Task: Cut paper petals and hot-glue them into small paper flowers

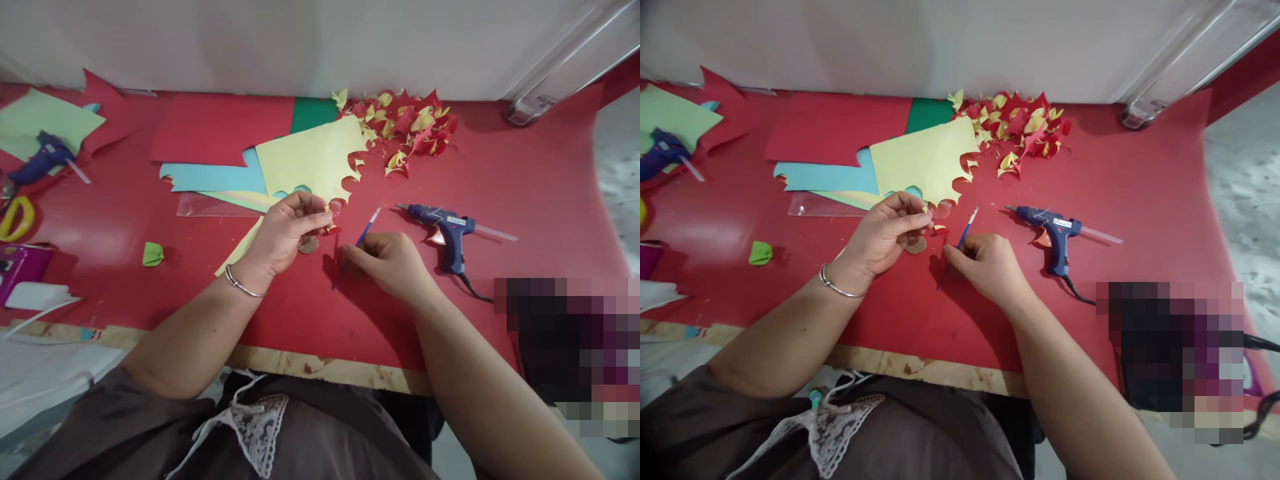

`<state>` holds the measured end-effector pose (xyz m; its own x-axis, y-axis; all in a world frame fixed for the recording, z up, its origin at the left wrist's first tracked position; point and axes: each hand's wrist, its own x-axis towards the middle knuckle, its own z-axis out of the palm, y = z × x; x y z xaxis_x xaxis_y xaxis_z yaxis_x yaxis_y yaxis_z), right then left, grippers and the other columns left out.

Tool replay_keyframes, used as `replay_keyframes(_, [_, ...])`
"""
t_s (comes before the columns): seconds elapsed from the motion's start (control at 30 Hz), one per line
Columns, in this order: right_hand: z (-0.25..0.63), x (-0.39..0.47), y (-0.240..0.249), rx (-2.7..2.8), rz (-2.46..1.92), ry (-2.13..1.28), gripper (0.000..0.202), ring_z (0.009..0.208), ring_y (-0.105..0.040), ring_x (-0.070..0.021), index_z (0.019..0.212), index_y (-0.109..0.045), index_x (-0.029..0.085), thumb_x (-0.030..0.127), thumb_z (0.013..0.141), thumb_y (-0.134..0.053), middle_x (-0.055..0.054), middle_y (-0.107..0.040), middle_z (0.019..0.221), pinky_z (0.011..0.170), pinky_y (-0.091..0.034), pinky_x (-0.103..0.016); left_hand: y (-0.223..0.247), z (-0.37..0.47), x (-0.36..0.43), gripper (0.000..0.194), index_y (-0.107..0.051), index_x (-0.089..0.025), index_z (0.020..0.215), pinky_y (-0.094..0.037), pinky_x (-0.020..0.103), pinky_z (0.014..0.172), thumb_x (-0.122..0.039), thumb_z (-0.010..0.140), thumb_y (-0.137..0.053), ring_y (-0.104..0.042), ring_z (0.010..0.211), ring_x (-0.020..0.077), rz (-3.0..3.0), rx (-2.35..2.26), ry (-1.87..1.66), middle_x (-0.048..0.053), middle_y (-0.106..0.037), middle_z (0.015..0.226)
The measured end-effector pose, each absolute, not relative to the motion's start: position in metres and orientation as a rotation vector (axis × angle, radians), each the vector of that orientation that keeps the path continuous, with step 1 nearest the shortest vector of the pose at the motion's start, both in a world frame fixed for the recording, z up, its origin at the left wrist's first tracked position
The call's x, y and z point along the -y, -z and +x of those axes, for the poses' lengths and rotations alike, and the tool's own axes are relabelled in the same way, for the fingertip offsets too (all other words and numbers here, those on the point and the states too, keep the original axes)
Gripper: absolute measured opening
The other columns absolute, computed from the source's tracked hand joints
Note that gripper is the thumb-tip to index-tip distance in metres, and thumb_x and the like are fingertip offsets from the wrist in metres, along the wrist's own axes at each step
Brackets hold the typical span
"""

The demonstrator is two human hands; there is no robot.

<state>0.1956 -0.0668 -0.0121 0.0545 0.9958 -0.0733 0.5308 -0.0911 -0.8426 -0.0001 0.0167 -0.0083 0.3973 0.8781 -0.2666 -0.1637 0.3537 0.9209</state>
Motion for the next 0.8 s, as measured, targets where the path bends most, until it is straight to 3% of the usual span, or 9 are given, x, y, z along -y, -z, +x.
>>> replay_keyframes(0.17, [0.192, 0.070, 0.012, 1.450, -1.688, -0.895, 0.045, 0.050, -0.048, -0.0106, 0.059, -0.062, 0.020, 0.046, 0.094, -0.073, 0.001, -0.062, 0.053, 0.049, -0.035, -0.025, 0.005, 0.001, -0.014, 0.030, -0.066, -0.022, 0.088, -0.036, 0.021, 0.049, -0.028, 0.071, -0.090, -0.070, 0.073, 0.0124, 0.907, -0.893, -0.750, -0.001, -0.070, 0.081])
replay_keyframes(0.27, [0.188, 0.073, 0.011, 1.348, -1.584, -0.827, 0.037, 0.050, -0.050, -0.0117, 0.069, -0.060, 0.022, 0.045, 0.095, -0.073, 0.002, -0.060, 0.056, 0.049, -0.040, -0.025, 0.006, 0.003, -0.011, 0.030, -0.068, -0.020, 0.087, -0.042, 0.019, 0.054, -0.027, 0.070, -0.092, -0.068, 0.071, 0.0096, 0.894, -0.863, -0.751, -0.002, -0.070, 0.081])
replay_keyframes(0.5, [0.187, 0.076, 0.005, 1.468, -1.529, -0.517, 0.012, 0.059, -0.056, -0.0126, 0.092, -0.076, 0.024, 0.036, 0.095, -0.073, 0.000, -0.069, 0.074, 0.055, -0.045, -0.026, 0.010, 0.006, -0.008, 0.040, -0.069, -0.018, 0.094, -0.053, 0.022, 0.075, -0.021, 0.065, -0.098, -0.068, 0.076, 0.0081, 0.932, -0.745, -0.728, -0.004, -0.069, 0.083])
replay_keyframes(0.8, [0.187, 0.077, 0.008, 1.509, -1.404, -0.662, 0.012, 0.059, -0.060, -0.0131, 0.099, -0.078, 0.025, 0.034, 0.099, -0.071, -0.001, -0.072, 0.082, 0.057, -0.047, -0.029, 0.010, 0.004, -0.004, 0.039, -0.068, -0.019, 0.103, -0.053, 0.024, 0.082, -0.019, 0.074, -0.092, -0.067, 0.079, 0.0100, 1.091, -0.732, -0.660, -0.002, -0.070, 0.081])
